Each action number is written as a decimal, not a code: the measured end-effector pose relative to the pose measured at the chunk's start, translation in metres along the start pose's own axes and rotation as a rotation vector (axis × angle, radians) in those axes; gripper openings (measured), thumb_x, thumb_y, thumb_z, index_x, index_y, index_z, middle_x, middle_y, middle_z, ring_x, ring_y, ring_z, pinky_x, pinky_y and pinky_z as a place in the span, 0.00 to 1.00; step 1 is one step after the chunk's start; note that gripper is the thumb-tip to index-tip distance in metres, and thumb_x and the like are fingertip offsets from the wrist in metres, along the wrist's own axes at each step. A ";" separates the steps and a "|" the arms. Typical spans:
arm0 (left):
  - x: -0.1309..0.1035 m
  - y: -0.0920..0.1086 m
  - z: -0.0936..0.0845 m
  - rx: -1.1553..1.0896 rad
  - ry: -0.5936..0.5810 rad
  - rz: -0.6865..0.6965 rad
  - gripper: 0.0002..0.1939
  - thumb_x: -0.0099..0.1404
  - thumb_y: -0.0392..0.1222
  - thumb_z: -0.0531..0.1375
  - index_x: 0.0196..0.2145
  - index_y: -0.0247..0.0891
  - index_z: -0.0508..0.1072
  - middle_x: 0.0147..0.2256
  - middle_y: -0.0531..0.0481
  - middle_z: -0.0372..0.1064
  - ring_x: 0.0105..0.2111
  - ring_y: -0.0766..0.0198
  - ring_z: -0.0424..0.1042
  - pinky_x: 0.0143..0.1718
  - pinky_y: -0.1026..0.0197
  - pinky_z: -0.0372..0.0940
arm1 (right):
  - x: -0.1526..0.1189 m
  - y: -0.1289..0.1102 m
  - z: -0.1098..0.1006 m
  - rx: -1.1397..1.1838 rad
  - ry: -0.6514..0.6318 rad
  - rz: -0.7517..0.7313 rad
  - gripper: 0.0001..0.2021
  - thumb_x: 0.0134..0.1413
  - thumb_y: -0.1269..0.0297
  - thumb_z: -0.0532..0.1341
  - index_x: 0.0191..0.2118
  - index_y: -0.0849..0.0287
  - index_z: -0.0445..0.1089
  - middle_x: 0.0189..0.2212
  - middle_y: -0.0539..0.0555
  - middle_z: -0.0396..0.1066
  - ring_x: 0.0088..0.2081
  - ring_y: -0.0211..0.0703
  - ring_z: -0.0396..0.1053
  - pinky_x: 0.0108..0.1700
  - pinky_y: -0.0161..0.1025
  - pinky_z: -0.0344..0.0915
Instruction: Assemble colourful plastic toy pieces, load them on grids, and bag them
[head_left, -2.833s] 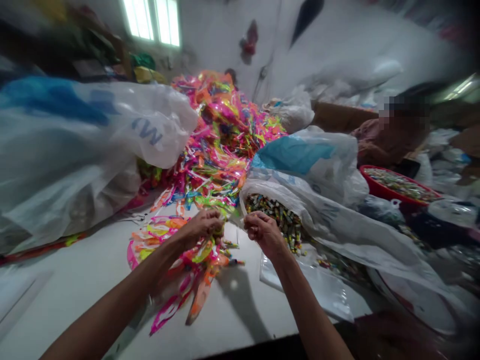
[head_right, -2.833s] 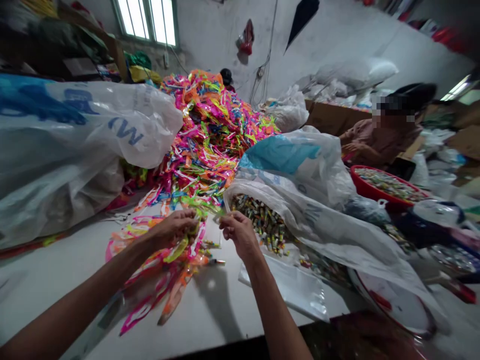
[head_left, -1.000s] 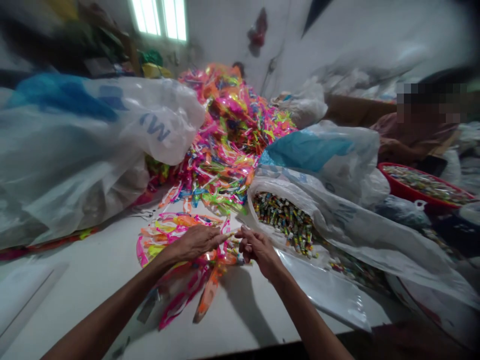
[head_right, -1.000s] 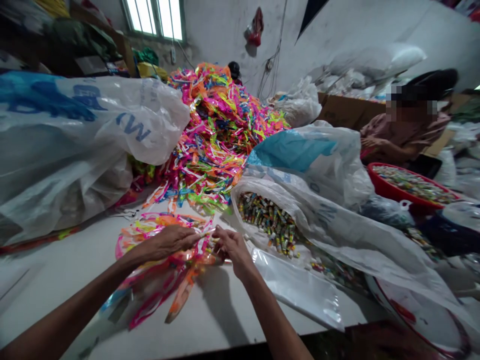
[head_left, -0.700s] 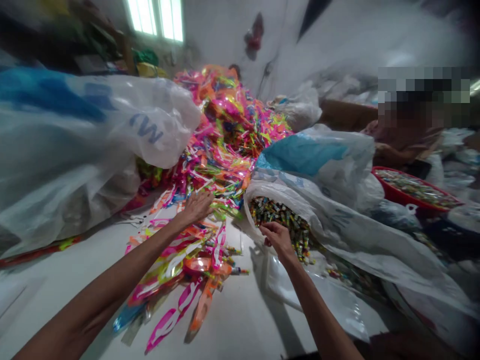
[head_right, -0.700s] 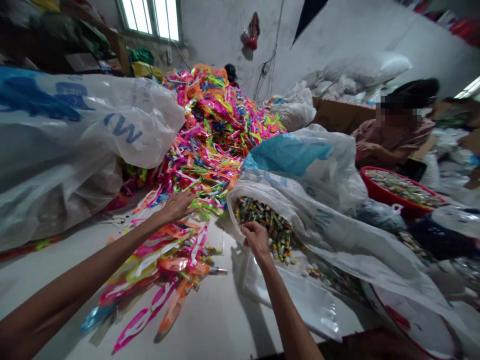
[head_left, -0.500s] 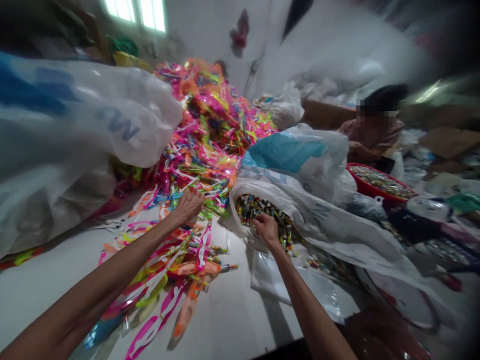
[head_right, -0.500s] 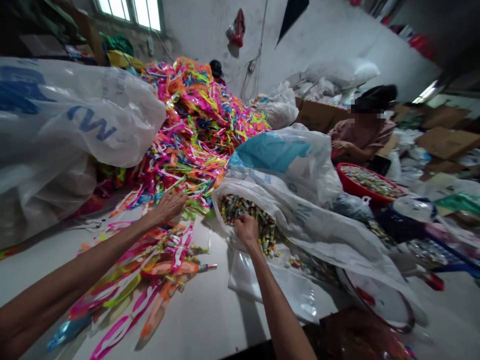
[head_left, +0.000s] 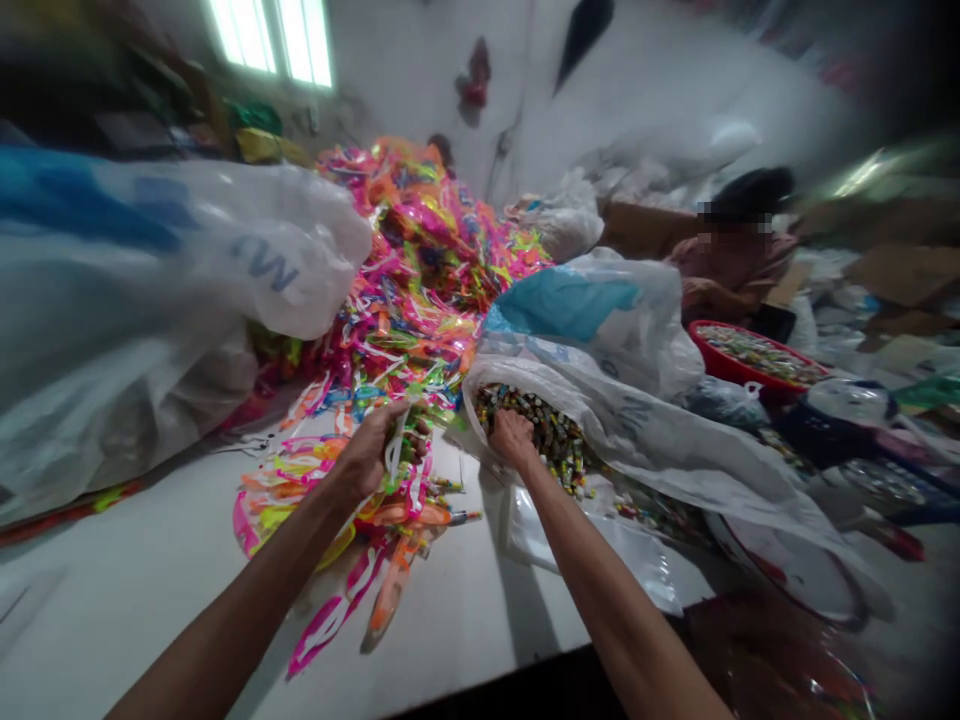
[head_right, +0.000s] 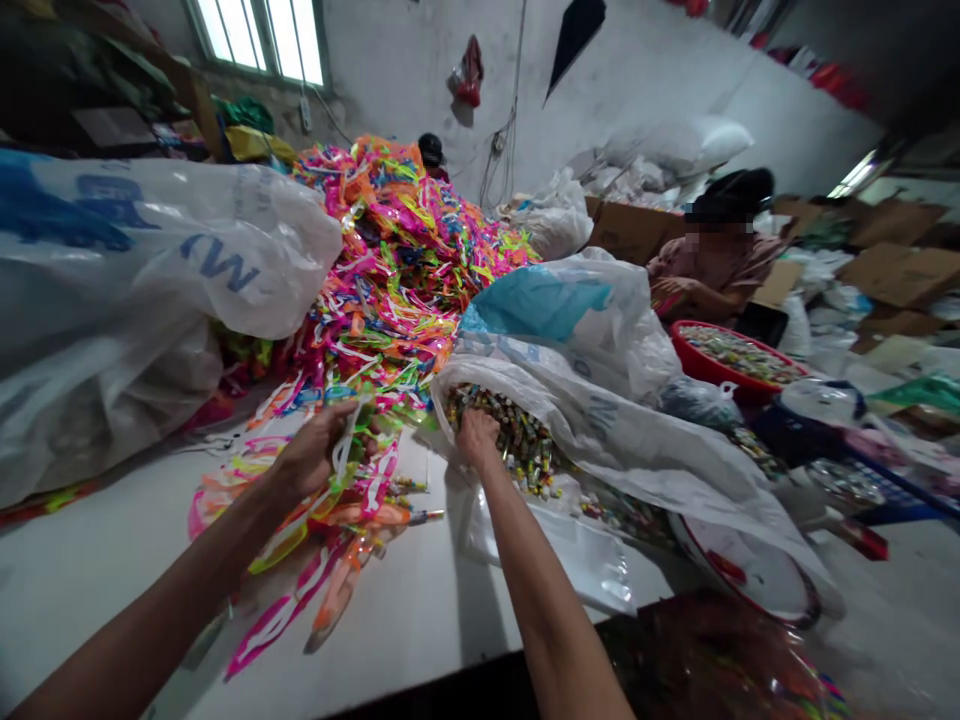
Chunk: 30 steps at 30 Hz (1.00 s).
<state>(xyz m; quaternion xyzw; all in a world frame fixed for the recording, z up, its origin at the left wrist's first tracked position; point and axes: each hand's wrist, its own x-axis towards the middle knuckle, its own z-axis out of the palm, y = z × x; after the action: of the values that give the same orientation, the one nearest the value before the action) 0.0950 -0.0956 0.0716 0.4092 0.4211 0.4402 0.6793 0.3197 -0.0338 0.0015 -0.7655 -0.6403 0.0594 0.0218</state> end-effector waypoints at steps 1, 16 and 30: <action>-0.009 -0.005 0.005 -0.045 -0.022 -0.039 0.11 0.57 0.47 0.54 0.32 0.36 0.64 0.23 0.53 0.65 0.18 0.68 0.65 0.20 0.64 0.61 | -0.001 0.003 0.000 -0.010 -0.004 -0.001 0.13 0.50 0.75 0.55 0.42 0.68 0.71 0.41 0.69 0.71 0.45 0.55 0.70 0.43 0.43 0.65; -0.039 -0.061 0.015 0.111 -0.197 -0.068 0.16 0.57 0.49 0.59 0.38 0.36 0.63 0.26 0.54 0.67 0.18 0.69 0.67 0.19 0.66 0.60 | -0.040 0.020 -0.014 0.266 0.022 -0.003 0.15 0.53 0.65 0.56 0.46 0.65 0.66 0.39 0.63 0.72 0.41 0.50 0.70 0.39 0.40 0.63; -0.051 -0.058 0.018 0.276 -0.396 -0.101 0.16 0.61 0.50 0.55 0.39 0.35 0.69 0.33 0.48 0.70 0.25 0.68 0.69 0.30 0.63 0.61 | -0.117 0.004 -0.046 1.358 -0.492 -0.348 0.11 0.44 0.60 0.66 0.26 0.64 0.74 0.18 0.47 0.64 0.19 0.30 0.57 0.23 0.31 0.52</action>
<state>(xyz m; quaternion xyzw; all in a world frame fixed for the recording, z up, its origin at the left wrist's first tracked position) 0.1139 -0.1632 0.0342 0.5547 0.3559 0.2554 0.7074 0.3089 -0.1478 0.0545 -0.4356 -0.5609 0.6077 0.3555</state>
